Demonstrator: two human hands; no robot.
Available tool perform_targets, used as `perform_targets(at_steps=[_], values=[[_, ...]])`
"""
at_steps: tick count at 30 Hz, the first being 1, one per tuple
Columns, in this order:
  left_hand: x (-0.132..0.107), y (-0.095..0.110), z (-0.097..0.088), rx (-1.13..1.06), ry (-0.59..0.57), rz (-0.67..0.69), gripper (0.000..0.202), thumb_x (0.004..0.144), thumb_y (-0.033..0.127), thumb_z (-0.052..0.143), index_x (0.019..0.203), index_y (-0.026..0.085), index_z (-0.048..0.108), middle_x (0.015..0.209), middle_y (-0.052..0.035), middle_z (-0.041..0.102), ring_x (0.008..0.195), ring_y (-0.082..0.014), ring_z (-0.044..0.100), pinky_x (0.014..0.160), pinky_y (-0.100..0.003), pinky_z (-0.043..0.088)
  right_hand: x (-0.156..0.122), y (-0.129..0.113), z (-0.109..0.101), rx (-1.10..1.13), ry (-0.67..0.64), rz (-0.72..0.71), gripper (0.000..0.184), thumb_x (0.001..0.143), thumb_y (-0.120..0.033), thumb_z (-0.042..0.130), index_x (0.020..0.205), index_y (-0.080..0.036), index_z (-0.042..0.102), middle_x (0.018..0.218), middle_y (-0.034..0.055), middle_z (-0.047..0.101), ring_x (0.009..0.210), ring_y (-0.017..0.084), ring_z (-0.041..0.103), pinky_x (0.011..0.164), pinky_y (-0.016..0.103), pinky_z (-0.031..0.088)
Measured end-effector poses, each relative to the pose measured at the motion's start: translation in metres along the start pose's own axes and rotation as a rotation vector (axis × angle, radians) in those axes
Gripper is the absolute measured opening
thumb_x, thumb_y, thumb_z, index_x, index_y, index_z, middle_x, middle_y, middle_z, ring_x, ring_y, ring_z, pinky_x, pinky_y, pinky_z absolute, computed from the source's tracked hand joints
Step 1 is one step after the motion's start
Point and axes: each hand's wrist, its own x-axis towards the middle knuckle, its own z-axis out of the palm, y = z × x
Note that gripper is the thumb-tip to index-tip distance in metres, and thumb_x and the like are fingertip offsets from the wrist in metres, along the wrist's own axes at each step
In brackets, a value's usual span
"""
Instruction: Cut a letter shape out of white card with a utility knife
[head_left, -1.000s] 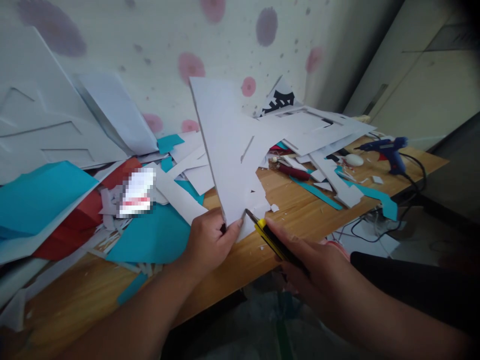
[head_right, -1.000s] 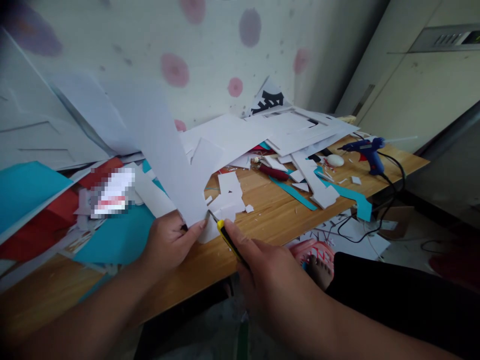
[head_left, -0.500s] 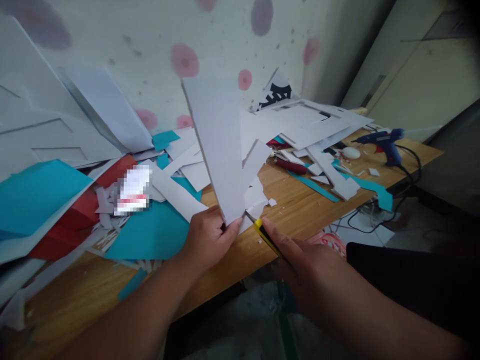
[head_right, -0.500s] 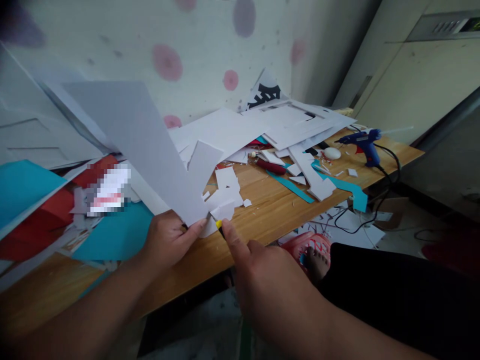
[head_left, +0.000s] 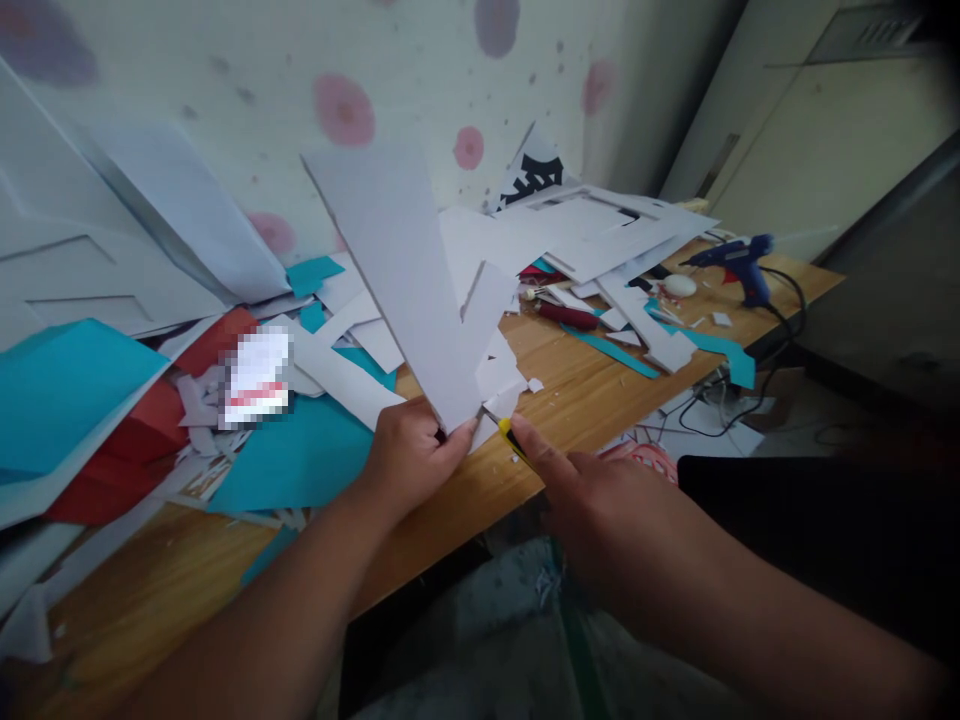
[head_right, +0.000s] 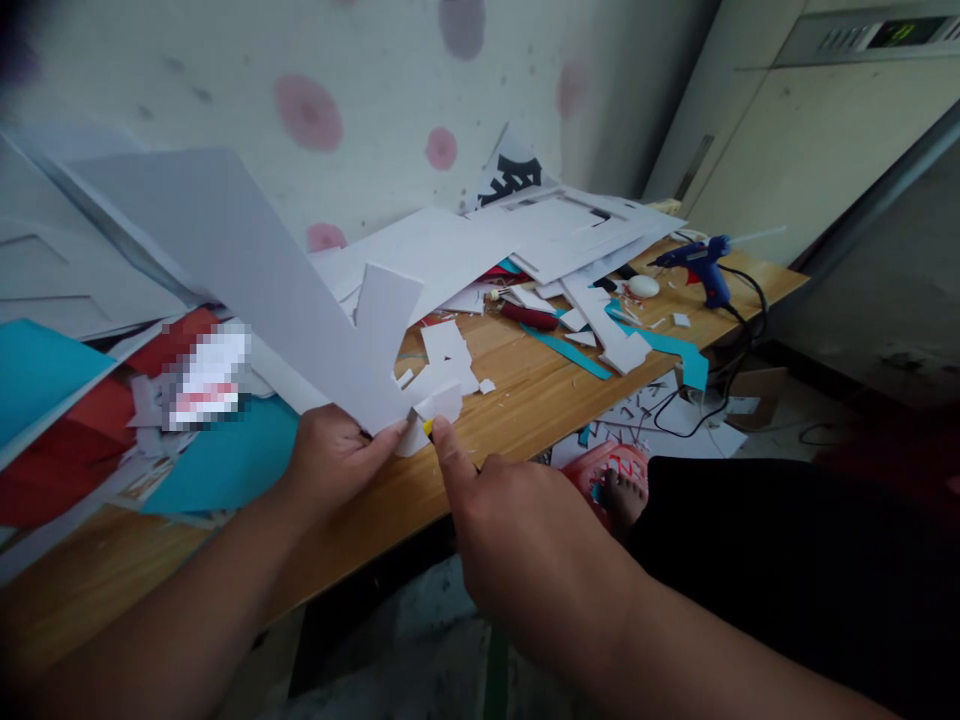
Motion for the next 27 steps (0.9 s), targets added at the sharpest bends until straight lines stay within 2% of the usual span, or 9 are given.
perform_targets(at_steps=[6,8,11,14,16,22,27], values=[[0.001,-0.001,-0.001,-0.017,0.038,0.104,0.031,0.081,0.034,0.055,0.057,0.016,0.062,0.056,-0.0025,0.065,0.054,-0.0149,0.062,0.05,-0.022,0.038,0.005,-0.009,-0.022,-0.022,-0.071,0.088,0.081,0.068,-0.008,0.052,0.146,-0.018,0.03,0.067,0.0024,0.067,0.053,0.016,0.058,0.044,0.027,0.017],[0.001,-0.002,-0.001,-0.016,0.042,0.074,0.031,0.08,0.034,0.056,0.056,0.016,0.06,0.055,-0.0023,0.064,0.051,-0.0143,0.061,0.048,-0.021,0.036,0.006,-0.007,-0.016,-0.047,-0.027,0.094,0.08,0.07,-0.013,0.054,0.146,-0.02,0.029,0.067,0.002,0.066,0.053,0.016,0.058,0.044,0.026,0.016],[0.002,-0.001,0.0,-0.042,0.041,-0.014,0.026,0.076,0.032,0.059,0.056,0.015,0.06,0.051,-0.0006,0.062,0.047,-0.0124,0.057,0.045,-0.02,0.034,0.005,-0.001,0.008,-0.084,0.09,0.055,0.081,0.074,-0.021,0.055,0.148,-0.022,0.022,0.074,0.0039,0.067,0.054,0.017,0.057,0.045,0.025,0.019],[0.002,-0.001,0.0,-0.067,0.05,-0.073,0.026,0.074,0.032,0.059,0.054,0.015,0.057,0.049,0.0005,0.058,0.046,-0.011,0.053,0.045,-0.02,0.033,0.004,0.004,0.032,-0.082,0.13,0.024,0.079,0.079,-0.018,0.049,0.15,-0.019,0.015,0.08,0.0058,0.066,0.054,0.017,0.057,0.047,0.026,0.023],[0.003,-0.002,0.0,-0.066,0.055,-0.109,0.029,0.073,0.034,0.058,0.051,0.015,0.054,0.047,0.0009,0.055,0.045,-0.0107,0.05,0.044,-0.021,0.031,0.005,0.005,0.04,-0.071,0.139,0.012,0.078,0.079,-0.015,0.048,0.15,-0.016,0.014,0.08,0.0063,0.065,0.056,0.018,0.058,0.048,0.026,0.025],[0.004,-0.005,0.001,-0.062,0.025,-0.21,0.034,0.073,0.041,0.055,0.05,0.016,0.052,0.049,-0.0008,0.054,0.048,-0.0123,0.049,0.046,-0.023,0.032,0.009,0.003,0.041,0.004,0.075,0.006,0.076,0.081,-0.012,0.047,0.149,-0.01,0.014,0.083,0.0096,0.065,0.063,0.021,0.062,0.051,0.027,0.032],[0.005,-0.004,0.001,-0.064,-0.002,-0.235,0.034,0.072,0.043,0.055,0.051,0.016,0.053,0.048,-0.0013,0.054,0.048,-0.0135,0.05,0.047,-0.023,0.032,0.007,0.004,0.042,-0.005,0.102,0.016,0.077,0.079,-0.011,0.049,0.149,-0.014,0.016,0.082,0.0082,0.065,0.061,0.019,0.06,0.052,0.027,0.032]])
